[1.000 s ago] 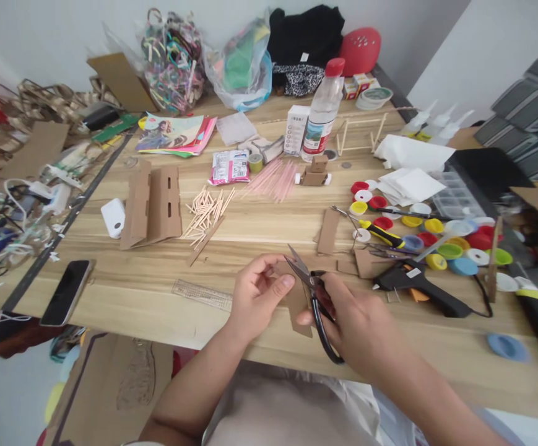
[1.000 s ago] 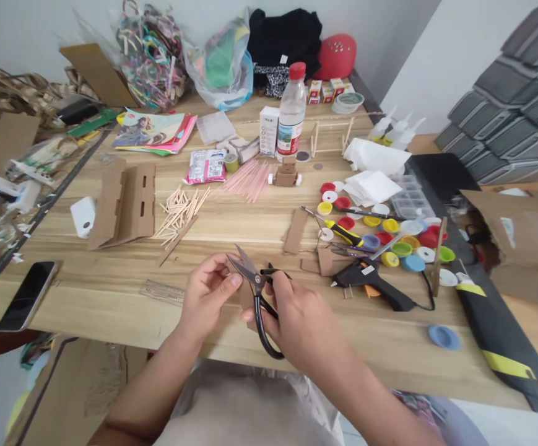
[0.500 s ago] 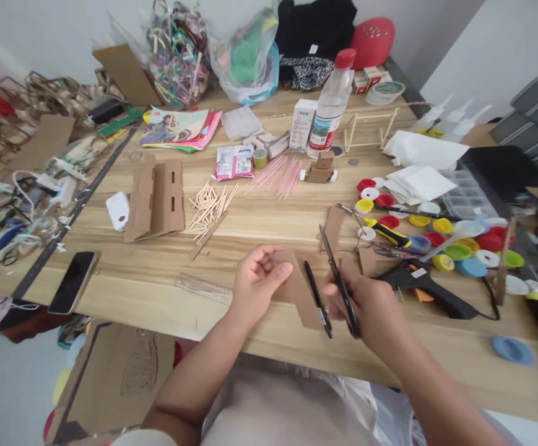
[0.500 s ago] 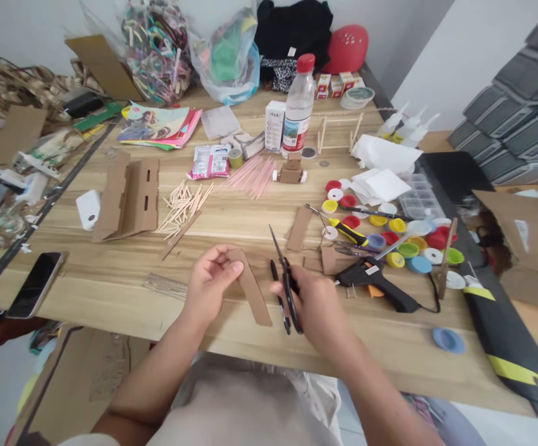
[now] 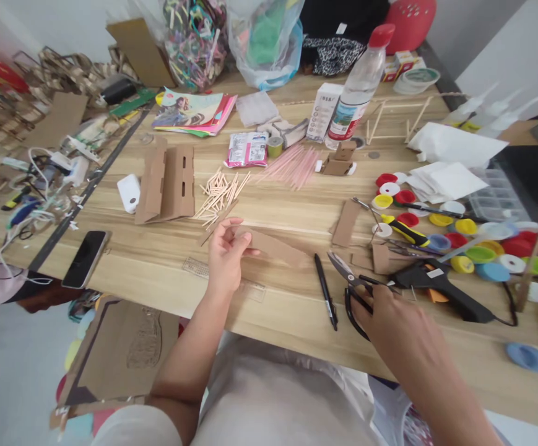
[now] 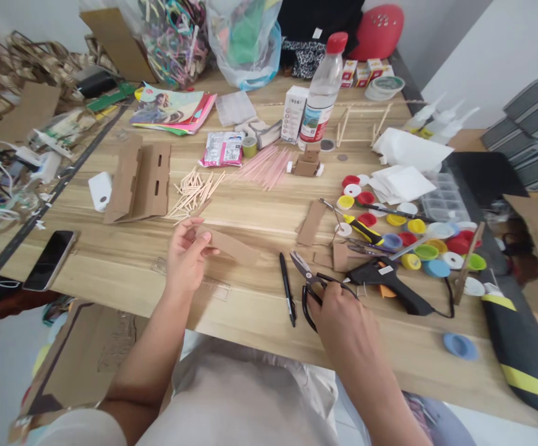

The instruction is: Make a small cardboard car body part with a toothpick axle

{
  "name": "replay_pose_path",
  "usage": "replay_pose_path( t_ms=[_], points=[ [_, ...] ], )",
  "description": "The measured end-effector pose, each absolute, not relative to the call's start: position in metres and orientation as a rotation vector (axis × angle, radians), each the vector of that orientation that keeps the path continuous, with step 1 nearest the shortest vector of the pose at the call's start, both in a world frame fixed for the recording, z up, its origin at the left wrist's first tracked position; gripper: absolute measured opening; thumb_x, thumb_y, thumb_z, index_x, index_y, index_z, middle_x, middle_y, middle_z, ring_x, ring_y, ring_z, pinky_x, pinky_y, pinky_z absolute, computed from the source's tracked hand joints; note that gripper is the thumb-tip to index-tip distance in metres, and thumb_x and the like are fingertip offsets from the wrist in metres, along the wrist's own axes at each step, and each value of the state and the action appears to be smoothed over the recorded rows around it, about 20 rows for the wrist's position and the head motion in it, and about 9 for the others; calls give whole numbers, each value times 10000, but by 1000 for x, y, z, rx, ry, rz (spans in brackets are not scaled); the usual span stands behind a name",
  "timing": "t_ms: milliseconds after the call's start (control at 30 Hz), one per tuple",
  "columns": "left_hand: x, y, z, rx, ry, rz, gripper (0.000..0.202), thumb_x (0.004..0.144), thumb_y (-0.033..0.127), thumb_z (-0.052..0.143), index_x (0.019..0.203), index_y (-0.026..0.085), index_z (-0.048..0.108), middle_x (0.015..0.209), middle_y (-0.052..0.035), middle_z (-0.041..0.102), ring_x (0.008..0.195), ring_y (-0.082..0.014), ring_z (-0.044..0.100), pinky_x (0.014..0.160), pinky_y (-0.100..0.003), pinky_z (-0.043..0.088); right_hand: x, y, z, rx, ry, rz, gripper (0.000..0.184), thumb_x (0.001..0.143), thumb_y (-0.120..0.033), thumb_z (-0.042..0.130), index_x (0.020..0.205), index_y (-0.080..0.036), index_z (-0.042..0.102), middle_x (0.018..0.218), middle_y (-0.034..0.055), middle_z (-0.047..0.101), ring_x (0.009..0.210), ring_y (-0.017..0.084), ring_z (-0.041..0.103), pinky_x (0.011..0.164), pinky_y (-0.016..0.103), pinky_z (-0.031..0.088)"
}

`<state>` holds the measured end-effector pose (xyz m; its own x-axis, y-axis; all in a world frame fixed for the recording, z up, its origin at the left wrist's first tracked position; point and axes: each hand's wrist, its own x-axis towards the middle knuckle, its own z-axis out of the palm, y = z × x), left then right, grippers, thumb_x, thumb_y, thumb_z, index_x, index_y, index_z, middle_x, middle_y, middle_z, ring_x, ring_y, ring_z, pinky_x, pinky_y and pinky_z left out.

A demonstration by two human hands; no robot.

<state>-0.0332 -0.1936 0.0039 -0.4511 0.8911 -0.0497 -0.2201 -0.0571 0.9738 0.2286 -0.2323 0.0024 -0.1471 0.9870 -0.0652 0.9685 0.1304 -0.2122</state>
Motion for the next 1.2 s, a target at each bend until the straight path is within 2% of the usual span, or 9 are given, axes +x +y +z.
replay_pose_path(
  t_ms=[167, 333, 467, 567, 700, 833, 933, 1033, 1200],
  points=[
    [-40, -198, 1, 828, 1378, 1636, 333, 629, 362, 856, 855, 210, 666, 738, 51, 570, 599, -67, 555, 509, -170, 574, 229, -235, -24, -1859, -2238, 164, 336, 927, -314, 637, 666, -295, 426, 486, 39, 562, 408, 255, 572, 413, 311, 304],
    [-44, -202, -1, 778, 1392, 1632, 357, 588, 350, 892, 791, 202, 640, 684, 64, 545, 602, -78, 566, 543, -202, 604, 224, -235, -17, -1872, -2266, 94, 264, 892, -239, 676, 692, -259, 505, 612, 100, 652, 531, 282, 658, 458, 326, 391],
    [-37, -206, 0, 741, 1355, 1596, 372, 572, 353, 901, 789, 201, 640, 682, 62, 556, 589, -82, 557, 544, -230, 620, 210, -227, 16, -1696, -2167, 368, 123, 930, -345, 647, 892, -230, 667, 734, 87, 738, 599, 270, 708, 507, 332, 490],
    [-29, -209, 1, 753, 1315, 1581, 371, 595, 377, 904, 791, 203, 641, 683, 57, 568, 602, -85, 574, 545, -212, 606, 187, -216, 30, -1491, -1942, 793, 259, 936, -438, 636, 1077, -234, 711, 812, 55, 785, 677, 234, 748, 602, 327, 576],
    [-23, -212, -1, 792, 1288, 1581, 407, 603, 440, 926, 789, 203, 652, 680, 55, 576, 606, -88, 573, 560, -224, 620, 163, -201, 29, -1372, -1624, 1264, 405, 865, -608, 669, 877, -205, 706, 646, 39, 729, 579, 207, 700, 542, 310, 561],
    [-24, -214, -6, 792, 1308, 1581, 430, 583, 471, 943, 758, 196, 662, 621, 68, 541, 574, -88, 557, 563, -253, 641, 159, -193, 23, -1306, -1506, 1450, 510, 769, -718, 717, 755, -212, 654, 599, 34, 696, 495, 172, 628, 484, 295, 523],
    [-27, -211, -9, 798, 1324, 1514, 411, 570, 449, 941, 739, 192, 668, 623, 59, 580, 576, -94, 581, 550, -248, 632, 165, -189, 18, -1324, -1592, 1361, 452, 845, -670, 649, 764, -226, 647, 602, 31, 696, 502, 182, 635, 496, 301, 515],
    [-35, -206, -11, 844, 1342, 1408, 374, 556, 399, 926, 731, 186, 674, 634, 48, 618, 572, -102, 609, 547, -249, 622, 175, -188, 14, -1468, -1799, 1008, 248, 934, -457, 574, 907, -230, 669, 642, 26, 720, 557, 209, 671, 563, 316, 515],
    [-50, -203, -19, 889, 1465, 1421, 316, 587, 361, 871, 736, 186, 655, 671, 33, 645, 583, -117, 641, 563, -248, 601, 187, -196, 12, -1734, -2205, 456, 99, 898, -225, 598, 988, -226, 640, 692, 42, 740, 598, 254, 700, 532, 299, 422]
  ],
)
